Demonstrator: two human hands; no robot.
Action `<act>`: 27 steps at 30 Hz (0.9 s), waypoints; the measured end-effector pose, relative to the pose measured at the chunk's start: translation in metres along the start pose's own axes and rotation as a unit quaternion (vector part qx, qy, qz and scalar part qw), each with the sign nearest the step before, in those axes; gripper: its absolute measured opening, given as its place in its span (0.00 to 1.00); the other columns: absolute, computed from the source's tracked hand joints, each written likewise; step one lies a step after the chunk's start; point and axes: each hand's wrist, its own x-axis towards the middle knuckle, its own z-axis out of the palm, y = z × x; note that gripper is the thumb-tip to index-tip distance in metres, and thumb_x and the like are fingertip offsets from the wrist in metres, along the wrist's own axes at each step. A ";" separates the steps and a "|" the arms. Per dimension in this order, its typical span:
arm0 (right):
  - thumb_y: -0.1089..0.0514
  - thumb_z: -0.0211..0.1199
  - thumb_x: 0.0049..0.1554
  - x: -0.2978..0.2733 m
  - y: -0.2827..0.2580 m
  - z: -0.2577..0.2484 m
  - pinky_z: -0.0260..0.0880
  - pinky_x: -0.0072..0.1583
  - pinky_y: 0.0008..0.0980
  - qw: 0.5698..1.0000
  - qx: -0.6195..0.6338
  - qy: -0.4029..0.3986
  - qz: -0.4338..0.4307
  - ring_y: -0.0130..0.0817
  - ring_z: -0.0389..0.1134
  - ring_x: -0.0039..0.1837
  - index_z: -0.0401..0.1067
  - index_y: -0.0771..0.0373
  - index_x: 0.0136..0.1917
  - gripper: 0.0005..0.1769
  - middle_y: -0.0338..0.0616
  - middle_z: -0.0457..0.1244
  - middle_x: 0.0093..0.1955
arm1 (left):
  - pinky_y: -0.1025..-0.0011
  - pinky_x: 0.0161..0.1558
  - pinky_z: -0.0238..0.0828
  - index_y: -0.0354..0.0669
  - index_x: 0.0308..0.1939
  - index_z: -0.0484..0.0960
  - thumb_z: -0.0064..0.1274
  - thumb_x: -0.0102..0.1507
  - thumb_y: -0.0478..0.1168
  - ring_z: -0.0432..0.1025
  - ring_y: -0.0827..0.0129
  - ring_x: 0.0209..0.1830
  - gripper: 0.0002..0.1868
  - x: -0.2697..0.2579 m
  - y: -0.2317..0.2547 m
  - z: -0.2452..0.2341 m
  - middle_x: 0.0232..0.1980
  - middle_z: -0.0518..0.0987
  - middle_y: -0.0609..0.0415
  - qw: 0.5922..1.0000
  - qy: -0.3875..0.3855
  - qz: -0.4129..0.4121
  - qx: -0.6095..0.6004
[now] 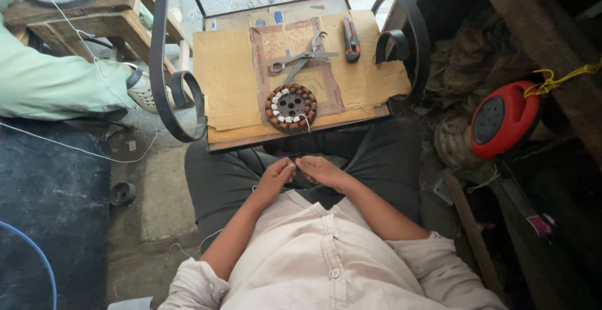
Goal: The person winds white wire around a circular stator core, threading it through slots and securing it with their fingers. They use scissors to cut the wire and continue winding additional lengths onto the stator.
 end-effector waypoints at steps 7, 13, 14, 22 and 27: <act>0.41 0.53 0.67 -0.005 0.002 0.003 0.52 0.36 0.23 0.997 -0.004 -0.005 -0.074 0.18 0.53 0.33 0.74 0.58 0.38 0.24 0.31 0.56 0.28 | 0.79 0.37 0.63 0.42 0.38 0.73 0.45 0.72 0.41 0.65 0.80 0.32 0.09 -0.006 0.001 0.005 0.34 0.71 0.64 0.997 -0.074 0.008 0.004; 0.46 0.57 0.66 0.012 0.024 -0.018 0.56 0.37 0.24 0.973 0.077 0.199 -0.088 0.18 0.56 0.34 0.73 0.58 0.38 0.19 0.30 0.58 0.31 | 0.77 0.32 0.58 0.40 0.33 0.70 0.46 0.72 0.40 0.59 0.81 0.28 0.13 -0.008 0.014 0.007 0.28 0.66 0.64 0.996 -0.059 0.004 0.068; 0.46 0.57 0.65 0.014 0.028 -0.026 0.54 0.36 0.25 0.963 0.143 0.220 -0.064 0.20 0.55 0.32 0.71 0.57 0.38 0.18 0.31 0.58 0.31 | 0.77 0.31 0.59 0.40 0.33 0.70 0.46 0.71 0.40 0.60 0.81 0.28 0.13 -0.009 0.020 0.008 0.27 0.67 0.64 0.996 -0.052 0.004 0.066; 0.45 0.53 0.68 0.027 0.077 -0.084 0.49 0.32 0.25 0.824 0.487 0.289 -0.028 0.22 0.50 0.30 0.59 0.51 0.34 0.21 0.31 0.50 0.29 | 0.76 0.32 0.58 0.43 0.31 0.69 0.46 0.70 0.43 0.57 0.81 0.31 0.14 -0.050 0.087 -0.035 0.29 0.62 0.66 0.989 -0.053 -0.016 0.135; 0.45 0.50 0.68 0.034 0.105 -0.101 0.51 0.33 0.26 0.780 0.561 0.278 -0.008 0.23 0.52 0.30 0.59 0.50 0.34 0.21 0.31 0.52 0.29 | 0.74 0.31 0.60 0.45 0.36 0.79 0.50 0.63 0.46 0.61 0.78 0.28 0.09 -0.157 0.119 -0.135 0.30 0.68 0.66 0.973 0.155 -0.142 0.093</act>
